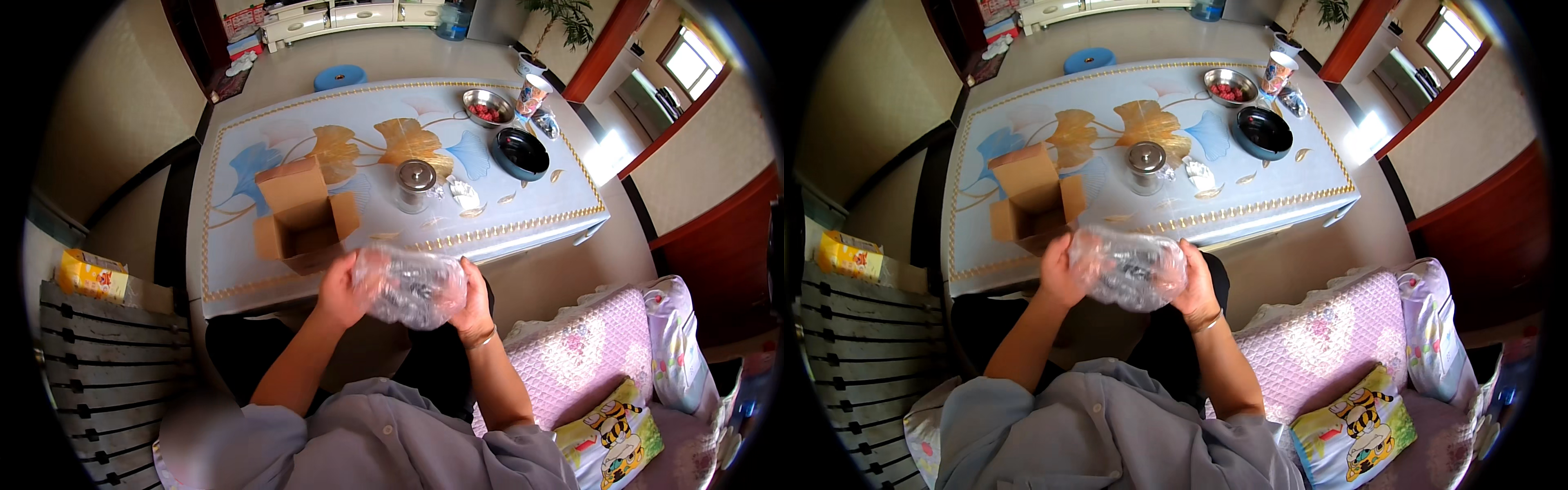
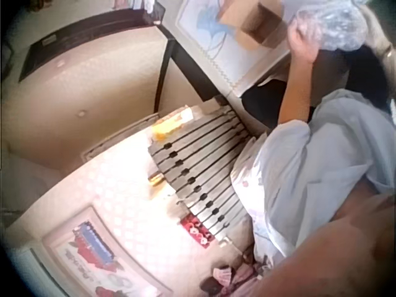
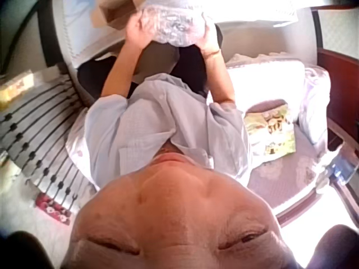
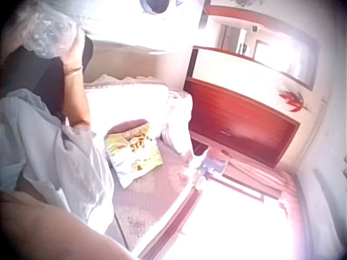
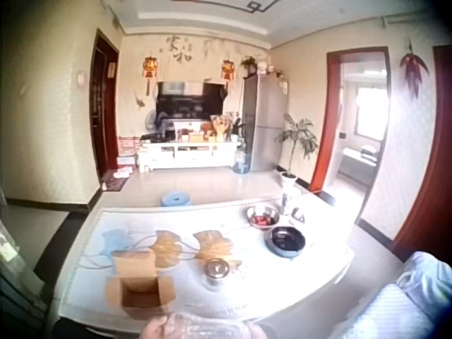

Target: The person retrieves a small box from under a sofa, then places a glass jar wrapped in plastic into the box. The person closes the box and places it back under the sofa.

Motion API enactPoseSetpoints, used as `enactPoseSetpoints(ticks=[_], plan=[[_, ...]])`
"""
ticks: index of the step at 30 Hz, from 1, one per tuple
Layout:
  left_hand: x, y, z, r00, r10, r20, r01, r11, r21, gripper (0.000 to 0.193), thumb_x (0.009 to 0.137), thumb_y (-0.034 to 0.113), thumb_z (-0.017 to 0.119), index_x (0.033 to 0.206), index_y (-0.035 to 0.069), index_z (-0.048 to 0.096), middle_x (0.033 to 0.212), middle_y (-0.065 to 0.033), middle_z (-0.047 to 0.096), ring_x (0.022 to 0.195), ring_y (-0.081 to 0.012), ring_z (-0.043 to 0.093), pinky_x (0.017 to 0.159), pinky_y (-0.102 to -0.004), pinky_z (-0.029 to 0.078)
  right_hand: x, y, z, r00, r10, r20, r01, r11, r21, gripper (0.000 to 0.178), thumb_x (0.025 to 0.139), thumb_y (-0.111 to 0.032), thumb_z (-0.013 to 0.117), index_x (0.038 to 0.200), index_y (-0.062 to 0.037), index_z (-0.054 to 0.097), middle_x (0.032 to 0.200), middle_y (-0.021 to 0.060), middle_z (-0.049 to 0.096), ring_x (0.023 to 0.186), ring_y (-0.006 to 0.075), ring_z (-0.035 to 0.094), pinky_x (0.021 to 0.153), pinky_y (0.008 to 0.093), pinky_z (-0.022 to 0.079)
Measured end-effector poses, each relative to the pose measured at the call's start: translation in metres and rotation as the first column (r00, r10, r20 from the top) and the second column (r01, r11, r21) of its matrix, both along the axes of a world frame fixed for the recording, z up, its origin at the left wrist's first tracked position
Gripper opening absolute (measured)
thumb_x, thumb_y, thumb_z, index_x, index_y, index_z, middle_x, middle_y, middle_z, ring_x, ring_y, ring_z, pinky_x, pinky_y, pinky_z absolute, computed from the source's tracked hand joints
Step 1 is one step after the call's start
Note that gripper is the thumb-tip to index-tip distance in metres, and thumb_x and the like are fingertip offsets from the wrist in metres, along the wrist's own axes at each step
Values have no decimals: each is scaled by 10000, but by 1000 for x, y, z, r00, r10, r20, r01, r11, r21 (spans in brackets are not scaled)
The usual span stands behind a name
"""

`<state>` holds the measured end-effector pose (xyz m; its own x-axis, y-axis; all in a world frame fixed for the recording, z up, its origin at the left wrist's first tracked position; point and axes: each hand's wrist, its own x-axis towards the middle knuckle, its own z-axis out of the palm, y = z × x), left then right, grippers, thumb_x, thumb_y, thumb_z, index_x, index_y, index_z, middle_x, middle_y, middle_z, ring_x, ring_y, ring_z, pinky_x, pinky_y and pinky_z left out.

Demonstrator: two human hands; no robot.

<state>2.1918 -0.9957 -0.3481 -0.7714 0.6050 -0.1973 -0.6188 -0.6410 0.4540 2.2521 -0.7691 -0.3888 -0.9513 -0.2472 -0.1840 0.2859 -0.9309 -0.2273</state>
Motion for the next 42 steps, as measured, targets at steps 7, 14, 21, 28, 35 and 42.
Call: enactPoseSetpoints(ticks=[7,14,21,28,35,42], plan=[[-67,50,-23,974,197,-111,-199,980,-3,516,927,314,366,1399,104,388,1219,-83,562,579,-93,393,456,-197,344,-61,32,-9,955,-243,-172,239,970,-45,509,853,-267,589,1329,-131,471,1145,42,609,867,159,562,866,331,467],[-114,92,2,861,344,-374,-441,871,-217,492,967,405,325,1346,113,438,1348,-25,510,536,-53,337,449,-177,284,-119,40,17,923,-317,-217,338,939,65,586,826,-287,595,1345,-78,422,1403,51,442,1309,295,389,1000,342,390],[-157,96,-5,903,376,-209,-429,820,-379,472,965,473,321,1253,166,532,1236,54,595,599,-50,356,480,-150,270,-150,48,6,929,-279,-244,305,949,79,565,827,-259,602,1330,-67,431,1405,60,432,1329,310,362,885,311,483],[-178,97,-31,897,442,13,-373,772,-514,353,946,435,434,1107,158,582,1096,18,645,628,-52,416,455,-158,304,-156,50,-16,939,-291,-185,307,949,63,564,805,-226,620,1312,-54,446,1395,50,443,1302,306,402,866,309,500],[-183,83,-78,938,309,155,-283,945,-166,284,919,381,497,867,110,565,693,21,539,419,-63,345,333,-178,234,-151,39,-30,935,-353,-23,353,929,111,522,822,-202,571,1296,-15,457,1275,91,554,1187,282,501,960,398,441],[-183,93,-109,911,400,-98,-385,741,-550,105,867,139,566,939,64,576,831,-47,587,556,-146,527,446,-255,377,-158,37,-60,921,-390,11,339,814,471,298,871,6,469,1164,-5,526,1105,114,607,964,235,608,810,327,507]])
